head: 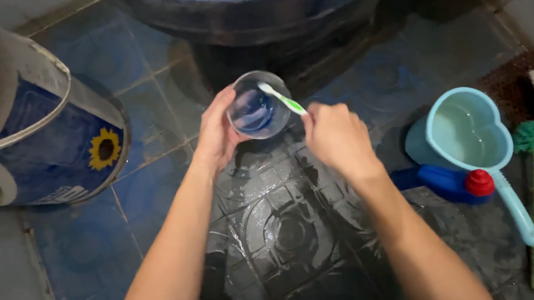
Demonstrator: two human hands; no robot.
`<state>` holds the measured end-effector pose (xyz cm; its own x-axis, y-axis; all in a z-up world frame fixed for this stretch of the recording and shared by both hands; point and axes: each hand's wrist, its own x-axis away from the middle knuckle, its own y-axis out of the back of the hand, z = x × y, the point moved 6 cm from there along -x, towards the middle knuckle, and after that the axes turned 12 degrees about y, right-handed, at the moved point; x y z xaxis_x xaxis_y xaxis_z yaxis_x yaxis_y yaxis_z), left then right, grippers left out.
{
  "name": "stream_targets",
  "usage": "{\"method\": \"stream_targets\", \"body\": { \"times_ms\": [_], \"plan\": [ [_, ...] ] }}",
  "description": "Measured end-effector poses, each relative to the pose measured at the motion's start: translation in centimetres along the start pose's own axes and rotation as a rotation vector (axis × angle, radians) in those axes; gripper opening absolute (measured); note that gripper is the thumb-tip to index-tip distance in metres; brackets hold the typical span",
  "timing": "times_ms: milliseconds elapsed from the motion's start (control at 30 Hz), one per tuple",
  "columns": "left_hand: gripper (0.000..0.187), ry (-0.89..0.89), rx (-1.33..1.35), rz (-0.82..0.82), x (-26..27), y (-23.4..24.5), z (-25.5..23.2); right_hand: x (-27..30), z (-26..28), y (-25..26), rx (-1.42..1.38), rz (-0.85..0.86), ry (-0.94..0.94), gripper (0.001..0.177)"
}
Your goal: Cleaning the base and exterior of a toilet using a brush and detergent.
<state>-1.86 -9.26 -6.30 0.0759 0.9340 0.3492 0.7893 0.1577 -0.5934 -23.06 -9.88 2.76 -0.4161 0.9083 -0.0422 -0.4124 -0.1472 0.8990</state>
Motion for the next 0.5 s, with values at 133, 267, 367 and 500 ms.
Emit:
{"method": "stream_targets", "body": {
  "times_ms": [133, 267, 367, 500],
  "plan": [
    [0.048, 0.096, 0.043, 0.062, -0.7, -0.6, 1.0, -0.3, 0.7, -0.7, -0.06, 0.15, 0.069, 0.027],
    [0.049, 0.024, 0.04, -0.037, -0.6, 0.0, 0.1, -1.8, -5.0, -4.7, -0.352, 0.226, 0.173, 0.03],
    [0.05, 0.043, 0.047, -0.078, -0.6, -0.2, 0.1, -1.7, -7.5, -7.2, -0.879, 0.427, 0.042, 0.037],
    [0.055, 0.099, 0.062, -0.047, -0.6, -0.7, 0.7, -0.5, -7.7, -8.5, -1.374, 0.622, -0.257, 0.039]
  ]
}}
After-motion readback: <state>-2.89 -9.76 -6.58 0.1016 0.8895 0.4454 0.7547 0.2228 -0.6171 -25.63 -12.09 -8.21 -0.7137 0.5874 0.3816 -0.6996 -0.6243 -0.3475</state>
